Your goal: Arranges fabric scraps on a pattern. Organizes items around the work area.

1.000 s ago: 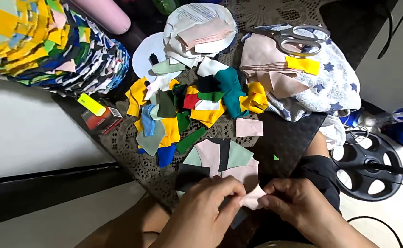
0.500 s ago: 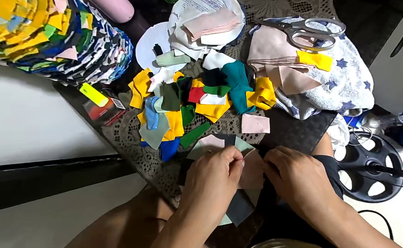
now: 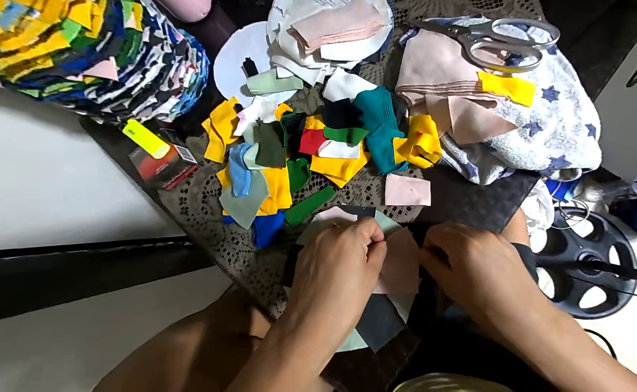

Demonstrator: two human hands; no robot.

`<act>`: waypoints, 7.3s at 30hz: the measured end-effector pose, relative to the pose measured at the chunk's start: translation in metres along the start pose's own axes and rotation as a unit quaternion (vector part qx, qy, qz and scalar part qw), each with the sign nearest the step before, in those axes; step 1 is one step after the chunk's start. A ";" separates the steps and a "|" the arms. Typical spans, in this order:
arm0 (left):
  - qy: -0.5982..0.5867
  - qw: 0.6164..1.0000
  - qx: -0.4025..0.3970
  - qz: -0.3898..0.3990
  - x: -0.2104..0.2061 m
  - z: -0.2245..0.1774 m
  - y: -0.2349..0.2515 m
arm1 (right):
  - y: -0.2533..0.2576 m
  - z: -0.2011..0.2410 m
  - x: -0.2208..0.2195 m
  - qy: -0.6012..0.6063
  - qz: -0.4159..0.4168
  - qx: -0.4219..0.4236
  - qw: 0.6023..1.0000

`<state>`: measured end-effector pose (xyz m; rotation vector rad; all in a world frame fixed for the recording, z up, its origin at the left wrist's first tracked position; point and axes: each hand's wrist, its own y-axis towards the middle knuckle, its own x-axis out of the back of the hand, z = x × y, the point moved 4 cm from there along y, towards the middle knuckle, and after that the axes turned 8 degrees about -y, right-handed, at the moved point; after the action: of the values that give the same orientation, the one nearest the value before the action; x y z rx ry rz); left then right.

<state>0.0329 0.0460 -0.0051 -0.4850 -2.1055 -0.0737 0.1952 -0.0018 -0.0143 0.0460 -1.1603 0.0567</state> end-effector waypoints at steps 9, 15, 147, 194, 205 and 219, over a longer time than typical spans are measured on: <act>0.006 0.998 -0.067 -0.007 -0.002 0.003 0.005 | -0.005 -0.029 0.017 0.025 -0.026 -0.022 0.999; 0.016 0.996 -0.089 -0.012 -0.003 0.004 0.007 | -0.009 -0.018 0.004 0.033 -0.067 0.028 0.997; 0.037 0.964 -0.257 0.063 -0.017 0.014 -0.028 | -0.113 -0.010 -0.053 0.615 0.035 -0.301 0.728; -0.298 0.902 -0.085 -0.302 0.110 0.066 -0.049 | -0.070 -0.018 0.023 0.500 0.086 -0.253 0.824; -0.689 0.520 0.102 -0.494 0.155 0.123 -0.048 | 0.115 0.095 0.071 0.504 0.055 -0.116 0.854; -0.772 0.444 0.107 -0.441 0.157 0.121 -0.051 | 0.337 0.263 0.027 0.539 0.060 -0.096 0.835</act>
<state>-0.1575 0.0766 0.0635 1.4466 -3.8001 0.1107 -0.0572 0.3174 0.1179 -0.2191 -0.0215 0.0642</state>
